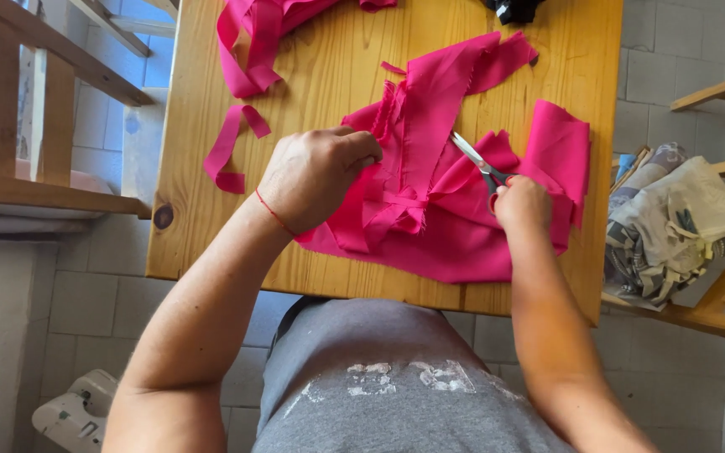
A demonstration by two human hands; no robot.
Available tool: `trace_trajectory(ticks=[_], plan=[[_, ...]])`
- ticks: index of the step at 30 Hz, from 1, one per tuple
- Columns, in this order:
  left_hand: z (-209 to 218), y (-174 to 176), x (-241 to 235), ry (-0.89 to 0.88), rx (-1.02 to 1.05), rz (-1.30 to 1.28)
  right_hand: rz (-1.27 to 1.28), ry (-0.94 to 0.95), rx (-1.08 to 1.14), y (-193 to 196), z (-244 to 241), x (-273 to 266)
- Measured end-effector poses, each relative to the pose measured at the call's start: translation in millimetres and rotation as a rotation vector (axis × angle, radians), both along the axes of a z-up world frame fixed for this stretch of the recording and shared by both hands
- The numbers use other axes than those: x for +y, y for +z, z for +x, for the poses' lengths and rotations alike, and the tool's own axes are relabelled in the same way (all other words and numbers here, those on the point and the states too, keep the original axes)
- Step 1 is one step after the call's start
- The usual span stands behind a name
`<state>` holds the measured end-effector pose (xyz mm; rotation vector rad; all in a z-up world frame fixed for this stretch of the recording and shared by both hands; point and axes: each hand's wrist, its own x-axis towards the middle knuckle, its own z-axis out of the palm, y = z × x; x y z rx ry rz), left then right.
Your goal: Cutting out patterns from pink fabric using scissors on a wooden table
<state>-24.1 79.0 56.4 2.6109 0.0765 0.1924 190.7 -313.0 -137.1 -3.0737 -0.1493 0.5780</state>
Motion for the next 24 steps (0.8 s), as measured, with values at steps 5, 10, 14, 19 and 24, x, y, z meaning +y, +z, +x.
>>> trace_trajectory(ticks=[5,10,14,19,24], plan=[[-13.0,49.7,-2.2,-0.028,-0.098,-0.062,-0.037,0.046,-0.077,11.3,-10.1,-1.8],[-18.0,82.3,-9.3,-0.085,-0.225,-0.211,1.056,0.486,0.183,94.1,-63.7,87.1],[-24.4,121.3,1.7,-0.229,-0.410,-0.181,1.194,0.534,0.626,98.5,-102.2,145.2],[-59.1,116.9,87.1,0.318,-0.624,-0.062,0.927,0.635,0.773,52.2,-107.8,130.2],[-120.0,52.5,158.3,0.460,-0.558,0.084,1.119,0.293,1.025,83.5,-58.6,47.2]])
